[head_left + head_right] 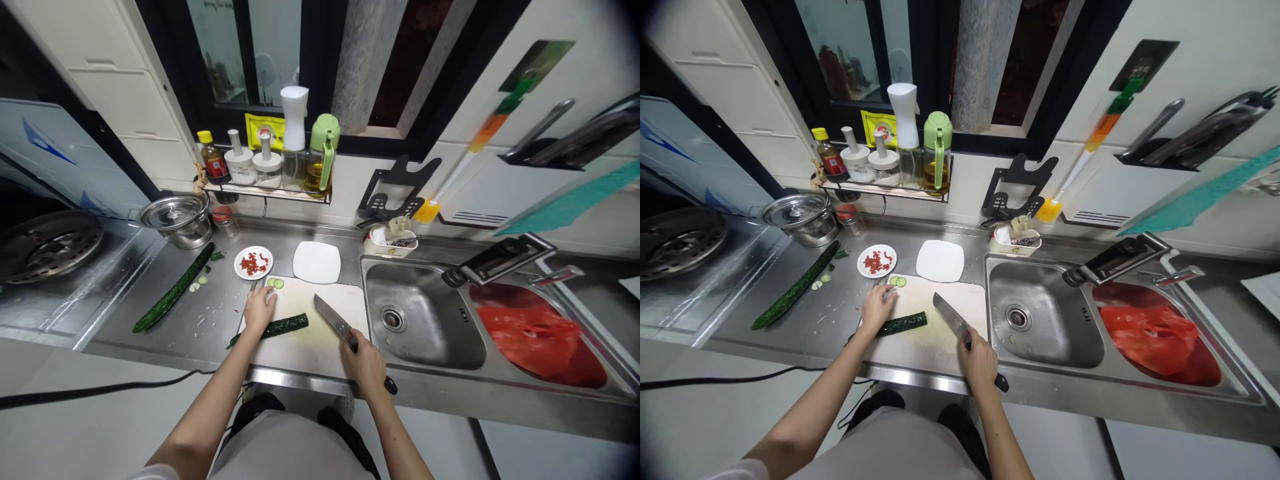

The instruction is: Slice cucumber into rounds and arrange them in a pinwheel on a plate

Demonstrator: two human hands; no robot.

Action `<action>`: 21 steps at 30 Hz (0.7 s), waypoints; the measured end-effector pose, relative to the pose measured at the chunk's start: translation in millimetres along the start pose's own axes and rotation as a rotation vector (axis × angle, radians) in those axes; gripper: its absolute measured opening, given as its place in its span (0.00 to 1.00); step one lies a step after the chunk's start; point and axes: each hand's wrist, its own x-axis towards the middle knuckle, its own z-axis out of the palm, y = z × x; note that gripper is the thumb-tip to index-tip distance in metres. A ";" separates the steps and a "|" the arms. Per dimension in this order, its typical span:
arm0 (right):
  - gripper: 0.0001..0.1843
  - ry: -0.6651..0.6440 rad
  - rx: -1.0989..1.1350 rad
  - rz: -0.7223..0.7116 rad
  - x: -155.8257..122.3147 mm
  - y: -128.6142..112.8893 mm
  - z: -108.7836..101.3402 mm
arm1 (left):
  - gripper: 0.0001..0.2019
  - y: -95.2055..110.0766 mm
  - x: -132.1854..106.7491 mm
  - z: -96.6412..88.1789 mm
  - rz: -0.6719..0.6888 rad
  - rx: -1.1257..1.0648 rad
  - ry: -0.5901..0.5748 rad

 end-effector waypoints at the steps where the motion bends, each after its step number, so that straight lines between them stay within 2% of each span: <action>1: 0.21 -0.011 0.005 0.006 -0.2 -1.6 -0.3 | 0.14 0.5 -5.1 -1.7 0.021 -0.007 -0.007; 5: 0.21 -0.056 0.051 0.032 0.6 -6.8 -0.2 | 0.13 7.6 -25.2 -4.6 0.132 -0.031 -0.049; 11: 0.21 -0.087 0.124 0.057 5.8 -12.6 1.8 | 0.12 25.3 -45.9 2.5 0.298 -0.050 -0.160; 21: 0.16 -0.152 0.047 -0.094 6.2 -34.9 4.6 | 0.12 34.6 -48.7 9.3 0.415 -0.042 -0.283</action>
